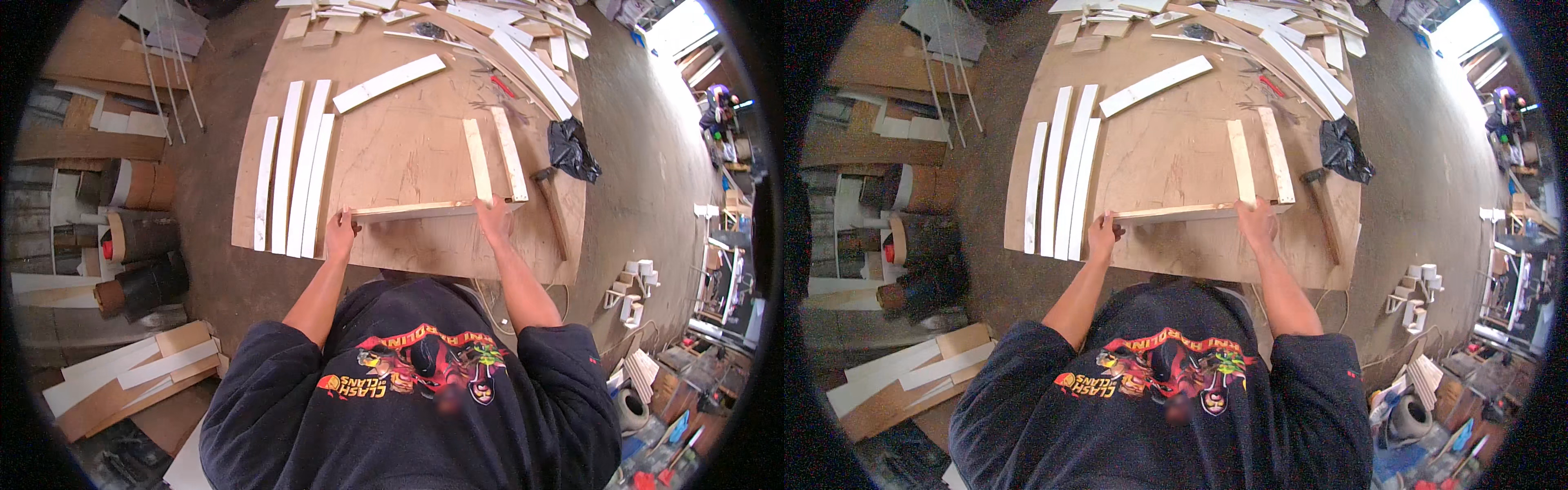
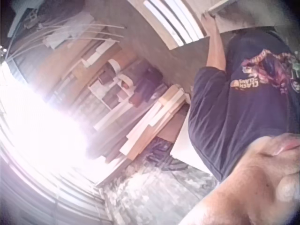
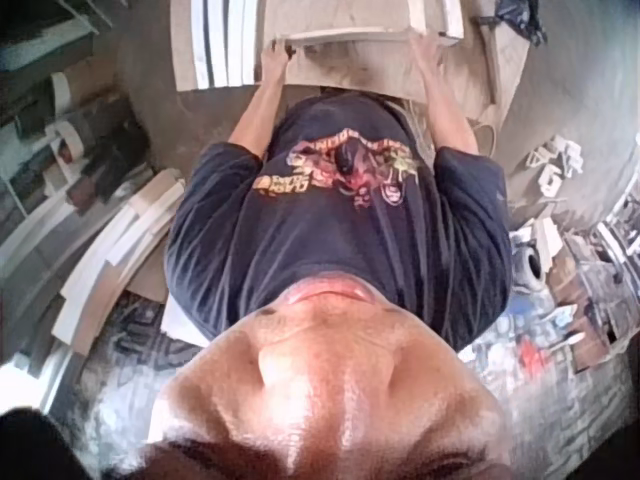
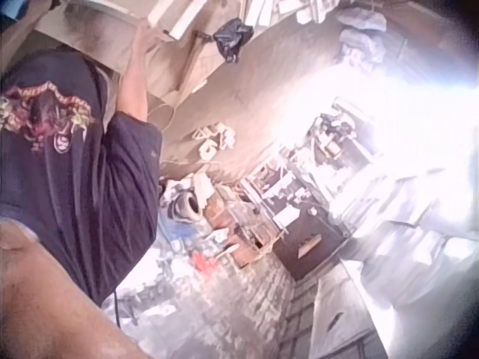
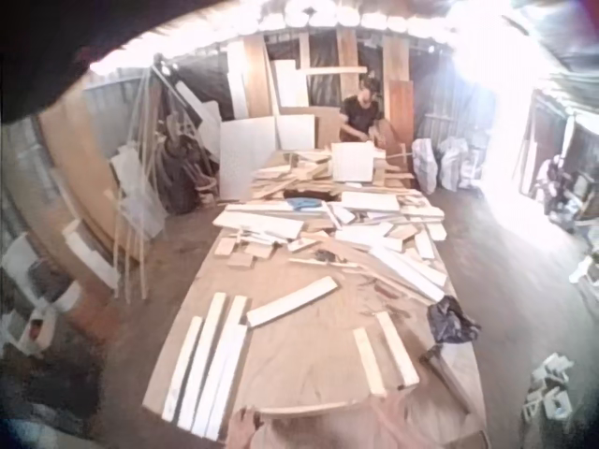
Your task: The person joins wooden pieces together to form a frame, using a hammer to drive nails through the joints and aligning the components by hand on a wooden work surface.
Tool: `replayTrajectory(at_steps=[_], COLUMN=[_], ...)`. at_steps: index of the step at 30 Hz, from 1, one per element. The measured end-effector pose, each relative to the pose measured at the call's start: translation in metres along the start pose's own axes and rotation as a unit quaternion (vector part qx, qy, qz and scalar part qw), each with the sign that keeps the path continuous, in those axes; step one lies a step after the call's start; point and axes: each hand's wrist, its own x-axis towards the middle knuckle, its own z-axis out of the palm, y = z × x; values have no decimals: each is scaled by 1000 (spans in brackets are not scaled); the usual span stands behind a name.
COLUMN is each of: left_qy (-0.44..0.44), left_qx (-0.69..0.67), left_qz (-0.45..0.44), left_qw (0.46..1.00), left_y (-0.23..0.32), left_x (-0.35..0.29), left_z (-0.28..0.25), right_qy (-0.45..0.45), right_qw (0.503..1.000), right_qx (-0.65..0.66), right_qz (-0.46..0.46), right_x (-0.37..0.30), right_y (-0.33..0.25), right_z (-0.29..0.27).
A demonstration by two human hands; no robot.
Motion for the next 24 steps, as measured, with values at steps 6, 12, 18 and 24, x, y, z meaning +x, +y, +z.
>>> replayTrajectory(at_steps=[6,12,18,24], left_qy=[-57,-68,-92,-99], left_qx=[-18,76,47,3], left_qz=[64,85,43,-4], left_qw=[996,991,994,995], left_y=[23,27,32,33], left_x=[18,49,52,57], left_z=[34,37,30,37], right_qy=[76,67,42,42], right_qw=[997,997,998,998], right_qx=[12,-15,3,6], right_qz=[13,20,53,54], right_x=[-7,-2,-4,16], right_y=[37,32,12,24], right_z=[-1,4,-1,12])
